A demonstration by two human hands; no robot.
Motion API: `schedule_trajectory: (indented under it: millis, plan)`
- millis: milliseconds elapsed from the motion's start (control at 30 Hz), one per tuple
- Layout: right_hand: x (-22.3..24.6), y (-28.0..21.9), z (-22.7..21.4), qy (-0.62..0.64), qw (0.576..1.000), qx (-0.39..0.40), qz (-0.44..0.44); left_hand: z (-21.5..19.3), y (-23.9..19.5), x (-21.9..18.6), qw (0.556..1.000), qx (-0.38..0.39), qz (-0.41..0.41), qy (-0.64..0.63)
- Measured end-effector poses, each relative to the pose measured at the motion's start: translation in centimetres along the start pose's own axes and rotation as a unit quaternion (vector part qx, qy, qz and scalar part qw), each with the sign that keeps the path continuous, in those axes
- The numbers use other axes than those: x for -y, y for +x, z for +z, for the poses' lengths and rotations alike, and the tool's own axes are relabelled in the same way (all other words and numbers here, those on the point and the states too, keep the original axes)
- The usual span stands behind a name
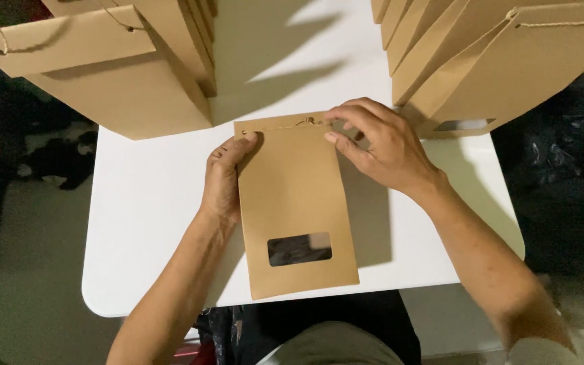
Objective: Attaching string handles to brown paper gift bags by threading them through holes and securing them.
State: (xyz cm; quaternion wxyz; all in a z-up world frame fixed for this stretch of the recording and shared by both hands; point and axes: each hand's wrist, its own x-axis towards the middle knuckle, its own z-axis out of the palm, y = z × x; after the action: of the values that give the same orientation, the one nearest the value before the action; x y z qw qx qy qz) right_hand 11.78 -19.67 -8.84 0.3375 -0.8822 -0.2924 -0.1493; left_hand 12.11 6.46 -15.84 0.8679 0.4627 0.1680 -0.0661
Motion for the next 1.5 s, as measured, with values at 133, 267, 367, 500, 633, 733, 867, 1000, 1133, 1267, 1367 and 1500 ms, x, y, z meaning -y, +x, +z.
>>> schedule_trajectory:
  millis: [133, 267, 367, 500, 633, 733, 867, 1000, 1133, 1267, 1367, 1500]
  plan:
    - [0.9, 0.1, -0.9, 0.083, 0.983, 0.066, 0.151, 0.5, -1.2, -2.1, 1.0, -0.01, 0.021, -0.013]
    - [0.5, -0.5, 0.0, 0.249, 0.911, 0.193, 0.266, -0.8, -0.4, -1.7, 0.999, -0.013, 0.029, -0.037]
    - [2.8, -0.2, -0.5, 0.332, 0.882, 0.22, 0.254, -0.5, -0.4, -1.5, 0.999, -0.007, 0.034, -0.04]
    - [3.1, -0.2, -0.9, 0.409, 0.86, 0.193, 0.239, 6.0, -6.5, -5.1, 0.998, 0.04, 0.004, -0.058]
    - [0.8, 0.1, -0.4, 0.434, 0.869, 0.124, 0.204, 2.7, -3.0, -1.7, 0.991, 0.123, 0.049, -0.034]
    - [-1.6, -0.1, 0.5, 0.437, 0.883, 0.047, 0.165, 1.9, -1.7, -0.8, 0.972, 0.193, 0.131, 0.028]
    - [-3.1, -0.4, 0.8, 0.406, 0.904, -0.031, 0.127, 1.3, -0.3, -2.0, 0.931, 0.258, 0.217, 0.139]
    - [-3.5, -0.5, 1.2, 0.378, 0.919, -0.07, 0.09, 0.4, 0.2, -3.2, 0.894, 0.306, 0.253, 0.207]
    - [-3.0, -0.4, 0.8, 0.343, 0.935, -0.073, 0.042, 1.4, -0.8, -4.3, 0.878, 0.315, 0.249, 0.261]
    - [-2.5, 0.8, 0.2, 0.329, 0.944, -0.036, 0.007, 0.6, 0.3, -3.8, 0.872, 0.316, 0.27, 0.259]
    - [-3.3, 0.5, 0.7, 0.325, 0.946, 0.015, -0.003, 0.2, 0.5, -3.6, 0.871, 0.31, 0.289, 0.249]
    - [-5.7, -1.3, 3.2, 0.275, 0.956, 0.087, 0.049, 0.4, -0.2, -4.0, 0.863, 0.299, 0.32, 0.25]
